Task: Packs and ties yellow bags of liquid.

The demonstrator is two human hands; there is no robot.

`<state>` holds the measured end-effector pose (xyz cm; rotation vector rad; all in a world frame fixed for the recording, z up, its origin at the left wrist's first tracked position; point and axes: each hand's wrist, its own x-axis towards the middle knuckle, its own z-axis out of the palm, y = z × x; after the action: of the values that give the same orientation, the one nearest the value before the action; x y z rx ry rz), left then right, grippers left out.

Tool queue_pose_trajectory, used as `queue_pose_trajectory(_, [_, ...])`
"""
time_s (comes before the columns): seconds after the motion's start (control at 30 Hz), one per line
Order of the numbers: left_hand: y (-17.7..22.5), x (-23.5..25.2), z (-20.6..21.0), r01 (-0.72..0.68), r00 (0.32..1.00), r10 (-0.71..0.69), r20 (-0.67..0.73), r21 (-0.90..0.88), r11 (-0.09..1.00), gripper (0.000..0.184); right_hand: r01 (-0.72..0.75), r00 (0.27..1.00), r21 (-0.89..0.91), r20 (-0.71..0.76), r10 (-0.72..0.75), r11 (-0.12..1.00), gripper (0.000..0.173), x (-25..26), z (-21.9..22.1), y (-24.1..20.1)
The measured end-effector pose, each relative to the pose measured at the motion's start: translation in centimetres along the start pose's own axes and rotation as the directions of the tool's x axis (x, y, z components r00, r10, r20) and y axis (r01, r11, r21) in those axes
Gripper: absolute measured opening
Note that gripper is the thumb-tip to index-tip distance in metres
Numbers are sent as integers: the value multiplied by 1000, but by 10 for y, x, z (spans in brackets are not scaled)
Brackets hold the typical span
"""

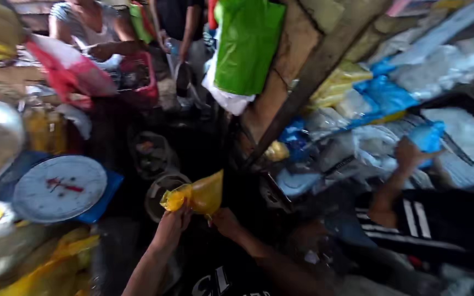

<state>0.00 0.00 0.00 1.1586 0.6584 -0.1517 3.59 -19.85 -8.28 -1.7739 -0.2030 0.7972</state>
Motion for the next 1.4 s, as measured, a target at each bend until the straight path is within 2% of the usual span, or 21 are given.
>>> queue_pose_trajectory(0.07, [-25, 22, 10, -78, 997, 76, 21, 272, 959, 22, -84, 996, -107, -44, 79, 991, 39, -6, -3, 13])
queue_pose_trajectory(0.1, [-32, 32, 16, -116, 993, 120, 19, 449, 886, 14, -135, 990, -201, -74, 122, 970, 40, -5, -3, 17])
queue_pose_trajectory(0.13, [-35, 42, 22, -142, 988, 150, 41, 631, 762, 17, -186, 981, -304, -102, 163, 934, 41, -4, -1, 17])
queue_pose_trajectory(0.2, [-31, 57, 28, -203, 975, 159, 155, 911, 359, 30, -238, 971, -489, -137, 196, 839, 43, -4, 7, 10])
queue_pose_trajectory(0.27, [-20, 64, 33, -265, 955, 106, 278, 957, -118, 31, -274, 962, -590, -162, 222, 759, 44, -1, 14, -3])
queue_pose_trajectory(0.3, [-16, 65, 37, -257, 955, 67, 288, 921, -294, 34, -290, 957, -607, -168, 237, 740, 43, 2, 16, -8])
queue_pose_trajectory(0.33, [-15, 63, 40, -231, 961, 49, 271, 891, -390, 35, -294, 955, -617, -165, 244, 731, 43, 7, 19, -13])
queue_pose_trajectory(0.37, [-18, 60, 42, -206, 966, 60, 252, 889, -408, 35, -293, 955, -617, -149, 256, 731, 42, 11, 21, -17])
queue_pose_trajectory(0.43, [-27, 51, 41, -179, 972, 102, 211, 949, -260, 35, -301, 950, -578, -110, 293, 758, 40, 19, 25, -25])
queue_pose_trajectory(0.5, [-39, 50, 29, -175, 975, 137, 174, 985, -2, 31, -323, 943, -452, -84, 321, 831, 43, 28, 27, -29])
queue_pose_trajectory(0.6, [-55, 49, -6, -272, 940, 298, 163, 888, 371, 23, -211, 977, -183, -68, 202, 960, 42, 38, 33, -19])
queue_pose_trajectory(0.7, [-58, 37, -35, -352, 915, 375, 152, 755, 554, 17, -188, 977, 6, 104, 186, 982, 35, 35, 36, -42])
queue_pose_trajectory(0.8, [-56, 30, -42, -413, 895, 397, 205, 718, 560, 23, -64, 949, -289, 280, 148, 955, 28, 34, 10, -77])
queue_pose_trajectory(0.9, [-43, 16, -43, -487, 839, 488, 241, 734, 474, 27, 117, 936, -553, 340, 95, 825, 19, 46, -7, -113])
queue_pose_trajectory(1.03, [-26, 12, -37, -570, 748, 617, 244, 712, 410, 29, 277, 941, -642, 331, -67, 715, 14, 58, -14, -144])
queue_pose_trajectory(1.1, [-15, 12, -30, -628, 665, 686, 295, 719, 299, 27, 345, 930, -638, 330, -160, 688, 20, 59, -21, -159])
queue_pose_trajectory(1.17, [-7, 12, -22, -676, 564, 747, 350, 716, 175, 27, 401, 914, -603, 316, -255, 689, 26, 56, -29, -167])
queue_pose_trajectory(1.23, [3, 13, -19, -731, 486, 794, 365, 668, 141, 30, 470, 882, -464, 264, -390, 751, 31, 49, -38, -172])
queue_pose_trajectory(1.33, [22, 9, -16, -814, 481, 823, 303, 504, 290, 27, 511, 845, 37, 157, -510, 859, 29, 33, -50, -173])
queue_pose_trajectory(1.37, [30, 6, -13, -827, 492, 826, 274, 446, 344, 24, 494, 838, 147, 183, -515, 857, 30, 29, -53, -171])
queue_pose_trajectory(1.4, [35, 3, -10, -831, 509, 823, 252, 391, 395, 20, 495, 831, 148, 208, -517, 856, 44, 24, -53, -165])
